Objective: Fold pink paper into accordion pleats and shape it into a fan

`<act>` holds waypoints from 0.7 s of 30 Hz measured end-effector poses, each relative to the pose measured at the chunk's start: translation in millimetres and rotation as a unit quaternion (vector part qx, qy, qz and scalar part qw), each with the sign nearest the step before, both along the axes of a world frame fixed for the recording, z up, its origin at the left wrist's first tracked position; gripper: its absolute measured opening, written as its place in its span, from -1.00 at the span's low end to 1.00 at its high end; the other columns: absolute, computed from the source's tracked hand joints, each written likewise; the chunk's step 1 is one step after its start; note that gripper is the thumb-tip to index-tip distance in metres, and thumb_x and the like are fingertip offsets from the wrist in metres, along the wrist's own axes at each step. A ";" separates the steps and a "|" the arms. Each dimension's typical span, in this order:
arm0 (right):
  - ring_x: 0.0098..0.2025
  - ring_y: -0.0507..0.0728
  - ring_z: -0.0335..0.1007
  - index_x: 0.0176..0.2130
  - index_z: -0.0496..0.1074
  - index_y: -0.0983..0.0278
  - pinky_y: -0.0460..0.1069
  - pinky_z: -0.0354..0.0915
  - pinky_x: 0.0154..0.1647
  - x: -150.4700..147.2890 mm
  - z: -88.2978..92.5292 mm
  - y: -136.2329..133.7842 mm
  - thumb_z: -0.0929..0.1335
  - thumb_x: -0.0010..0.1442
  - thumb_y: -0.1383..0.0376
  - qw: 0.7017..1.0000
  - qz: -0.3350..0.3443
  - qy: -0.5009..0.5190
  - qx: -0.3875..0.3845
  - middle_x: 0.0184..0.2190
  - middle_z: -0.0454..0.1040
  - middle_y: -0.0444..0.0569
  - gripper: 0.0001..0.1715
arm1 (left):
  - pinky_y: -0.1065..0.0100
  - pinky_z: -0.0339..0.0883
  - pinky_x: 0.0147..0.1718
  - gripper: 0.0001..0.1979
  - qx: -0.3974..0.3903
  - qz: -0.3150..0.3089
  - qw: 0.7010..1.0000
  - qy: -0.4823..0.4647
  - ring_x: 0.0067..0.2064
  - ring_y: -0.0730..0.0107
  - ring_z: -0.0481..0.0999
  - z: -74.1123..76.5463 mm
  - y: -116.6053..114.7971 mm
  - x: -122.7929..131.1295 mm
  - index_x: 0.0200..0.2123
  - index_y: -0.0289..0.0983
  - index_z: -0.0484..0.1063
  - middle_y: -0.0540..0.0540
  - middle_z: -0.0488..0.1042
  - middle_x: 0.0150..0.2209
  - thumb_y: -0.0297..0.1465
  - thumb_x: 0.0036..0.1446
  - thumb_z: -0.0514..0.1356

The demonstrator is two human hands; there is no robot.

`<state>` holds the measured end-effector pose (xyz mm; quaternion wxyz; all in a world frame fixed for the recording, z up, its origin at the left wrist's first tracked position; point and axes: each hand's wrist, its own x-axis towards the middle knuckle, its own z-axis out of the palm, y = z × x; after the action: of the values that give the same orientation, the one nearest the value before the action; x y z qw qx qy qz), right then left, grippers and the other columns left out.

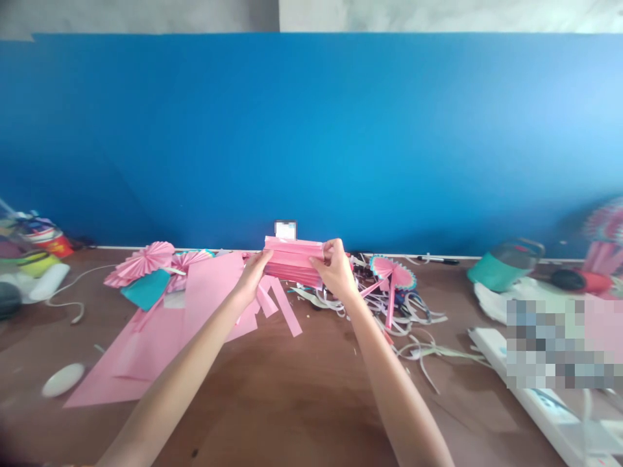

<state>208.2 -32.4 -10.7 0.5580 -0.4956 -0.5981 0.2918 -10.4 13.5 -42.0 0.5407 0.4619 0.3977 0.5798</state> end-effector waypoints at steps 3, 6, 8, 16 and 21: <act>-0.49 0.05 0.29 -0.11 0.09 0.13 -0.08 0.16 -0.46 -3.4 -0.6 -0.8 0.43 0.09 0.16 0.999 0.037 0.027 0.005 -0.45 0.45 -0.22 -0.50 | 0.20 0.38 -0.10 -0.76 -0.003 0.022 1.000 0.012 -0.04 0.05 0.52 0.7 1.1 0.7 -0.25 -0.21 0.52 -0.14 0.58 -0.23 -0.22 0.03 0.31; -0.48 0.04 0.28 -0.13 0.19 0.15 -0.08 0.14 -0.46 -3.8 -0.8 -1.1 0.37 0.19 0.10 0.998 0.039 0.041 0.012 -0.46 0.42 -0.20 -0.65 | 0.19 0.38 -0.13 -0.77 0.009 0.033 0.999 0.028 -0.06 0.04 0.51 2.3 -0.3 0.4 -0.25 -0.21 0.52 -0.14 0.58 -0.25 -0.25 0.01 0.30; -0.45 0.05 0.28 -0.21 0.28 0.18 -0.07 0.15 -0.45 -2.4 -0.8 -0.6 0.34 0.22 0.08 0.999 0.029 0.022 0.021 -0.45 0.41 -0.16 -0.74 | 0.21 0.37 -0.14 -0.79 0.018 0.024 0.999 0.037 -0.07 0.05 0.51 4.9 -1.8 -0.1 -0.25 -0.23 0.51 -0.13 0.58 -0.26 -0.30 0.00 0.28; -0.49 0.03 0.20 -0.44 0.30 0.24 -0.05 0.09 -0.45 0.0 0.1 1.1 0.40 0.14 0.07 0.999 0.002 -0.040 -0.002 -0.54 0.29 -0.18 -0.66 | 0.32 0.29 -0.21 -0.83 0.047 -0.002 0.997 0.058 -0.26 0.25 0.48 18.5 -2.0 -5.4 -0.30 -0.25 0.46 -0.03 0.53 -0.36 -0.44 -0.05 0.19; -0.51 0.04 0.21 -0.45 0.32 0.23 -0.04 0.11 -0.44 -2.7 0.1 0.5 0.43 0.10 0.03 1.000 0.007 -0.007 -0.026 -0.58 0.30 -0.19 -0.63 | 0.32 0.31 -0.23 -0.79 0.082 0.003 0.994 0.070 -0.27 0.26 0.49 26.7 -7.4 -7.9 -0.21 -0.22 0.46 -0.04 0.54 -0.30 -0.37 0.02 0.25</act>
<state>205.5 -31.9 -10.6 0.5388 -0.5074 -0.5980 0.3076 -18.4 6.1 -15.2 0.4704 0.5430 0.3871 0.5780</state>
